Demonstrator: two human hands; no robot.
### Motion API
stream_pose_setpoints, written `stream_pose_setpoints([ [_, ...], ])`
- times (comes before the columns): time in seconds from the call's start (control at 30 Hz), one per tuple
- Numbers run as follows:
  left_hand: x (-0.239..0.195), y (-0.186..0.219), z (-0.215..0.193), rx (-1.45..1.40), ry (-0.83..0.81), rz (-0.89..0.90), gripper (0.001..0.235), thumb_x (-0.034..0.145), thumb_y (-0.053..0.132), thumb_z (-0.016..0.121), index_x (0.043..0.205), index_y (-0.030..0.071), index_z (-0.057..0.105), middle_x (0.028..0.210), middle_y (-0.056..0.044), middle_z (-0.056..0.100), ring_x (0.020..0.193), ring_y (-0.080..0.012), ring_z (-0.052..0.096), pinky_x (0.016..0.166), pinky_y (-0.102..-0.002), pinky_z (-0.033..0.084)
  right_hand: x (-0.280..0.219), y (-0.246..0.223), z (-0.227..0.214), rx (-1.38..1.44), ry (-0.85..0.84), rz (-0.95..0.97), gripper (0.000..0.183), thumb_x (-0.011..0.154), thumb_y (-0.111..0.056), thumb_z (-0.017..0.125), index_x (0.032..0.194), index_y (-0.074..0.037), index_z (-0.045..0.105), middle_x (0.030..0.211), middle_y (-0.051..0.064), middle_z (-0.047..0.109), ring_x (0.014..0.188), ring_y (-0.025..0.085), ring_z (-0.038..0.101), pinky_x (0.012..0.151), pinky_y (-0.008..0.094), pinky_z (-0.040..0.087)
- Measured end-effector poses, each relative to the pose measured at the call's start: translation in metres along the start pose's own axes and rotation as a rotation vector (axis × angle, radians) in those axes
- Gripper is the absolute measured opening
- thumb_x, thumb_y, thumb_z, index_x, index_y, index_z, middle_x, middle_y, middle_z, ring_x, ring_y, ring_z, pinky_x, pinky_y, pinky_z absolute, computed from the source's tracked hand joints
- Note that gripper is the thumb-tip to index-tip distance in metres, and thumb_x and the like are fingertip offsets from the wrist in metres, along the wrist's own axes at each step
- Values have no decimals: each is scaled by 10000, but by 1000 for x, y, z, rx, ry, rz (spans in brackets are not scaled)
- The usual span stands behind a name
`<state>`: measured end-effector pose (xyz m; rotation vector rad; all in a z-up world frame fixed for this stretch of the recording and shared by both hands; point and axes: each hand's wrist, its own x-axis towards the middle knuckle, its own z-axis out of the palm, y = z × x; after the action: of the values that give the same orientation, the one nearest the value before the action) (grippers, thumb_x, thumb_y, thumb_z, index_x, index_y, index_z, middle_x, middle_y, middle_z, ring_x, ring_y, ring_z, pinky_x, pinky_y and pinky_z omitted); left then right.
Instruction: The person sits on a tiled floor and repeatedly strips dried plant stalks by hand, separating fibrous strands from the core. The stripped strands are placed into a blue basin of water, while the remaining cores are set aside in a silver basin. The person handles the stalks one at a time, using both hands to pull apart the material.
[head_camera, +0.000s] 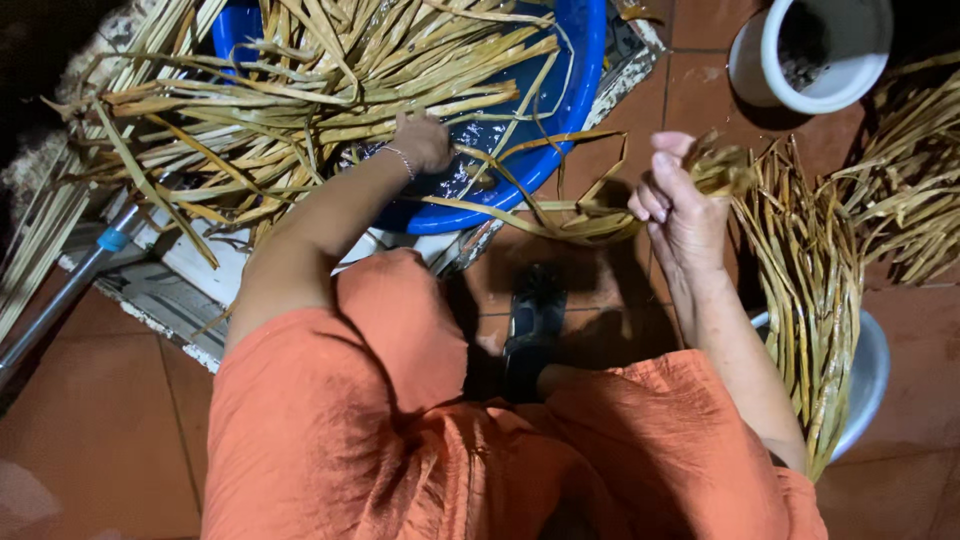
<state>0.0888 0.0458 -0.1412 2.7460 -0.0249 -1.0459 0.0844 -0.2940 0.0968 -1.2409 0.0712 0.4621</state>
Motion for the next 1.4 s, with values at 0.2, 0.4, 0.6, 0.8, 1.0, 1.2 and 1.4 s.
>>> stream_pose_setpoints([
  [0.2, -4, 15, -69, -1041, 32, 114, 292, 1035, 237, 592, 1225, 89, 756, 1027, -27, 797, 883, -135, 667, 832, -309, 537, 23, 5, -3, 18, 47, 26, 183, 1096, -205, 622, 1111, -26, 654, 722, -9, 512, 554, 70, 418, 532, 262, 396],
  [0.4, -60, 59, -99, -1434, 103, 637, 400, 879, -12, 636, 1270, 63, 676, 1122, -39, 785, 952, -112, 763, 900, -255, 627, 14, 9, 24, -238, 10, -53, 207, 992, -92, 701, 1173, 10, 698, 938, 24, 684, 642, 75, 523, 589, 241, 443],
  [0.6, -93, 100, -109, -1241, 296, 613, 221, 932, 103, 770, 1137, 22, 764, 973, -47, 784, 830, -75, 707, 775, -257, 613, -7, 5, 44, -526, -108, -553, 388, 978, 6, 755, 1345, 38, 633, 1123, 24, 560, 1054, 100, 556, 954, 234, 486],
  [0.8, -108, 108, -103, -1094, 297, 625, 190, 928, 188, 776, 1011, 18, 786, 871, -18, 759, 782, -55, 658, 724, -248, 561, -3, 9, 35, -54, 104, -195, 279, 992, -92, 751, 1251, 4, 709, 807, -34, 566, 605, 41, 448, 530, 210, 360],
  [1.0, -120, 122, -111, -875, 501, 880, 192, 969, 186, 701, 1035, 10, 735, 968, 5, 660, 938, -62, 622, 844, -247, 518, 4, 11, 32, 73, 90, -268, 133, 1033, -72, 777, 1069, -27, 658, 851, 3, 616, 630, 77, 506, 554, 242, 410],
  [1.2, -128, 144, -117, -1118, 185, 773, 242, 1050, 265, 592, 1045, 60, 720, 759, 39, 630, 708, -44, 565, 649, -232, 481, 6, 10, 34, 26, 92, -204, 232, 980, -120, 770, 1168, -9, 690, 901, 6, 648, 625, 64, 524, 549, 221, 435],
  [1.4, -130, 155, -115, -1119, 154, 700, 275, 1076, 270, 547, 979, 50, 681, 743, 29, 637, 709, -50, 585, 664, -229, 500, 11, 9, 36, -13, 88, -264, 255, 1063, -210, 719, 1143, 32, 719, 942, 86, 703, 669, 96, 577, 565, 236, 448],
])
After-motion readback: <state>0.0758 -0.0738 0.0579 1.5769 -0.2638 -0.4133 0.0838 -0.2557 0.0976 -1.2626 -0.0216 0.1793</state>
